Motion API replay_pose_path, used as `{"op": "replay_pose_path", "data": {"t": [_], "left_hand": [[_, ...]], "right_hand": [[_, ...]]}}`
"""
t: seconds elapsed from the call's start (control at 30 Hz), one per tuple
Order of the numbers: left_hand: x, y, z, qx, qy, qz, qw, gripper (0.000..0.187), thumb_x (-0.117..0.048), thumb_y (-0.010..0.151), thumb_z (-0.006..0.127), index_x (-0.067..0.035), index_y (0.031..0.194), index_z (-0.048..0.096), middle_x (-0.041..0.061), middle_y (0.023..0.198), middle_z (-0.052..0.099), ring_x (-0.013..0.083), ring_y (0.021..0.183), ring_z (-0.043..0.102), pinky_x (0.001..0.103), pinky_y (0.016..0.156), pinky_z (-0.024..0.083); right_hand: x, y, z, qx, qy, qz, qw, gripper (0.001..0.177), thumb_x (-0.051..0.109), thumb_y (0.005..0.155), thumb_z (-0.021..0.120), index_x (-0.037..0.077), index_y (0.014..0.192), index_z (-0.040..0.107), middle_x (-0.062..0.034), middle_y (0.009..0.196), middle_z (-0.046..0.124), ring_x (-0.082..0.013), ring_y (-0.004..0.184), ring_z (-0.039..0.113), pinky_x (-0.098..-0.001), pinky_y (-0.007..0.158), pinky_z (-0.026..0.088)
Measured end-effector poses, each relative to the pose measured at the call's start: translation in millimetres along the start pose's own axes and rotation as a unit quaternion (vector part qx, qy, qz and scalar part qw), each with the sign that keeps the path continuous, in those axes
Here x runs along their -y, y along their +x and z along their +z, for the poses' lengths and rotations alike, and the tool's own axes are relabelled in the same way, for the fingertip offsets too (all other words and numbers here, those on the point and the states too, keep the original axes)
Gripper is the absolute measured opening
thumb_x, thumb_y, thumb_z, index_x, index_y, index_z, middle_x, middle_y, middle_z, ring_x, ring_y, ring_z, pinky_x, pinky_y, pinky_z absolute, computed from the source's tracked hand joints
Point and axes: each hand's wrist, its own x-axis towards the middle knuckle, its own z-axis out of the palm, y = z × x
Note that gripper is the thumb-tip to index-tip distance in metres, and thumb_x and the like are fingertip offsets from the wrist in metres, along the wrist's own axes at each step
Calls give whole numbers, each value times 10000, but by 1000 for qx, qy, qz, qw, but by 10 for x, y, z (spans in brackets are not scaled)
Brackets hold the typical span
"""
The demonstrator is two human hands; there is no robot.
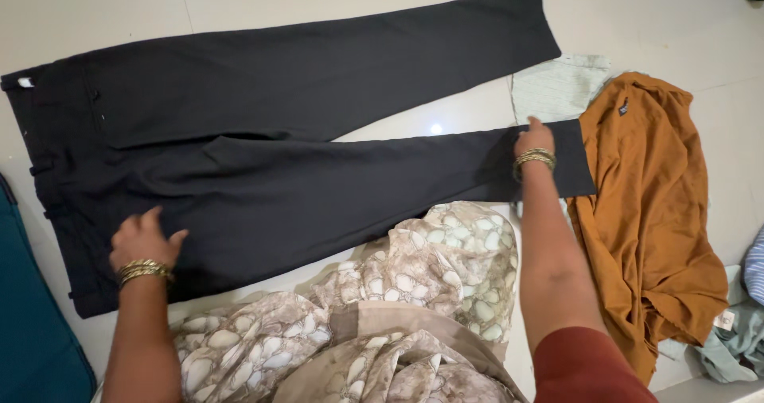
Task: The person folds a pair of black pants by hand, smoothing them out on the floor and then folding them lengthwise before placing them near a travel bag.
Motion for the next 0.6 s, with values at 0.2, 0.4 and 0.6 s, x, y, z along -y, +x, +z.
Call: {"op": "replay_pose_path", "data": {"t": [0.2,0.4,0.6], "left_hand": [[-484,-35,-49,109,22,-17,994,1209,-682,644,809,-446,1619,134,75,1736,-82,362,1576,11,686,1069,392],[-450,10,-33,90,-31,-30,995,1217,-713,646,765,-404,1641,137,66,1739,-124,372,1586,-36,752,1083,333],[-418,30,96,43,-67,-23,997,1163,-723,696,740,-364,1659,195,101,1752,-62,398,1597,-8,787,1102,276]], "right_hand": [[170,171,-307,219,-120,44,967,274,229,941,705,138,1199,682,-212,1163,707,-400,1131,648,-521,940,518],[209,510,-339,121,-87,54,987,151,199,1089,610,141,1148,736,-229,1155,731,-419,1111,678,-516,979,527],[606,86,-345,-120,34,-135,983,453,121,868,767,92,1302,643,-179,1345,643,-398,1256,571,-509,1048,478]]}}
